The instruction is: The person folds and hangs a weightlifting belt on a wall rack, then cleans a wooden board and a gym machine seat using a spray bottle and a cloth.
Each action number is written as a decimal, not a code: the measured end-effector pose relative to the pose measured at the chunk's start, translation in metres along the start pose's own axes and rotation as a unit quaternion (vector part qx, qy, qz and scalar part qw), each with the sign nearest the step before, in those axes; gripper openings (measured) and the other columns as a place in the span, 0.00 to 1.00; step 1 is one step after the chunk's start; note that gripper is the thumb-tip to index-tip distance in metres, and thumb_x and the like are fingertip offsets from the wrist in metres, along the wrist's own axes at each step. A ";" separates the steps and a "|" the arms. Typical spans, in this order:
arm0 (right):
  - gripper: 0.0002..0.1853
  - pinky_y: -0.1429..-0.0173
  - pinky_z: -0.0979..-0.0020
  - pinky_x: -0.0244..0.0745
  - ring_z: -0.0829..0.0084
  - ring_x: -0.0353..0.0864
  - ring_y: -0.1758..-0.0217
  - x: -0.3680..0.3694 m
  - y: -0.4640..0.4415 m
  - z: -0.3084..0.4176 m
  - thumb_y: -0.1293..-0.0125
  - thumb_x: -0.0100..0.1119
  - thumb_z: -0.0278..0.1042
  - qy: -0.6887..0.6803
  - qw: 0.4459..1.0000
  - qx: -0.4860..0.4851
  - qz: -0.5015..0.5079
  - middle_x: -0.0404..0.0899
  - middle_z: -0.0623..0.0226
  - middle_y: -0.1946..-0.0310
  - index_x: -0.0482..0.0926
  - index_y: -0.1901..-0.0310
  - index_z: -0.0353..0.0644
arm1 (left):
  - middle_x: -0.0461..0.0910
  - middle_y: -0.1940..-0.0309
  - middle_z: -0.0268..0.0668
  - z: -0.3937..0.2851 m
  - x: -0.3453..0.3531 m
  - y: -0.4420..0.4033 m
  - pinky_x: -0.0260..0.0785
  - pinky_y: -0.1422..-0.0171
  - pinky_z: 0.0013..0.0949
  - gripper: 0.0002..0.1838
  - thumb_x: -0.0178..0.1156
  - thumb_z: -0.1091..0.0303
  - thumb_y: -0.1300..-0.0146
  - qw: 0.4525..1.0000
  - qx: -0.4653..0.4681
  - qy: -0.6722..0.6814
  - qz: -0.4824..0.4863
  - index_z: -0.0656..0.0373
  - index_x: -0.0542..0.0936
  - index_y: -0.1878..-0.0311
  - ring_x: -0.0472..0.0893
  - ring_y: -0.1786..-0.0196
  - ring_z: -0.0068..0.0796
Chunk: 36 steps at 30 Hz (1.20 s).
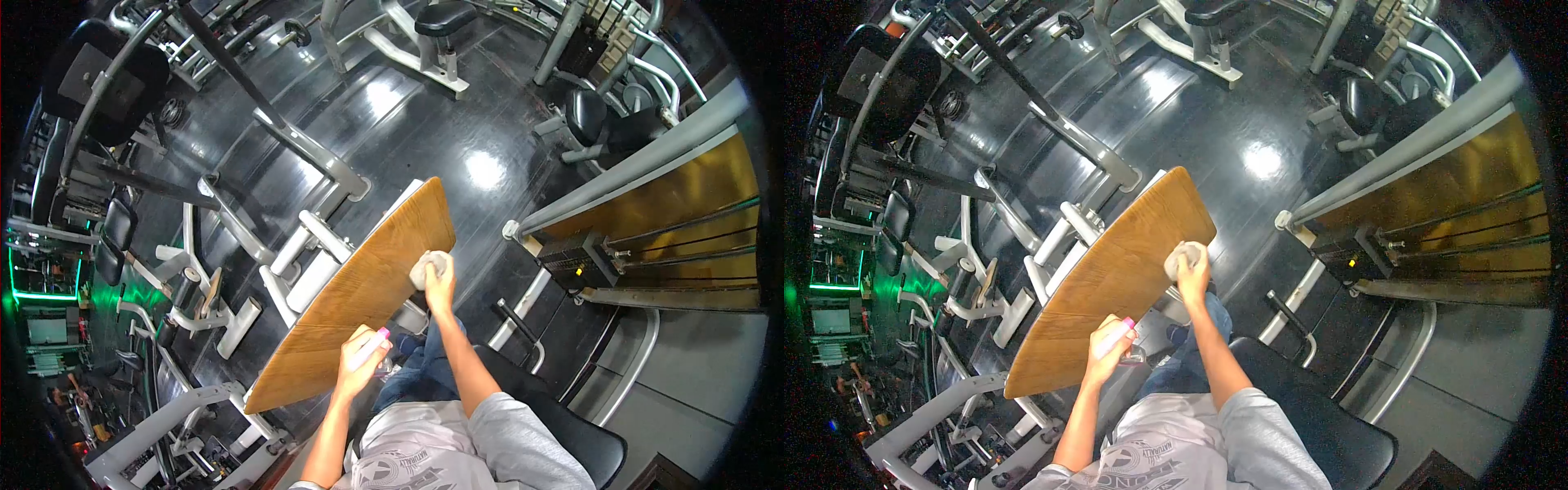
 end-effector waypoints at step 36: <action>0.17 0.36 0.60 0.69 0.57 0.77 0.46 0.048 0.111 0.064 0.36 0.58 0.28 0.031 0.992 -0.079 0.096 0.78 0.52 0.52 0.71 0.47 0.35 | 0.73 0.69 0.33 0.049 -0.030 0.068 0.68 0.68 0.25 0.07 0.61 0.72 0.33 0.961 0.038 0.133 -0.238 0.65 0.78 0.66 0.75 0.74 0.20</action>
Point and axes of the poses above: each hand's wrist, its own y-axis away from the middle knuckle, its own x-axis out of the palm, z = x × y, the point moved 7 cm from there along -y, towards the middle knuckle
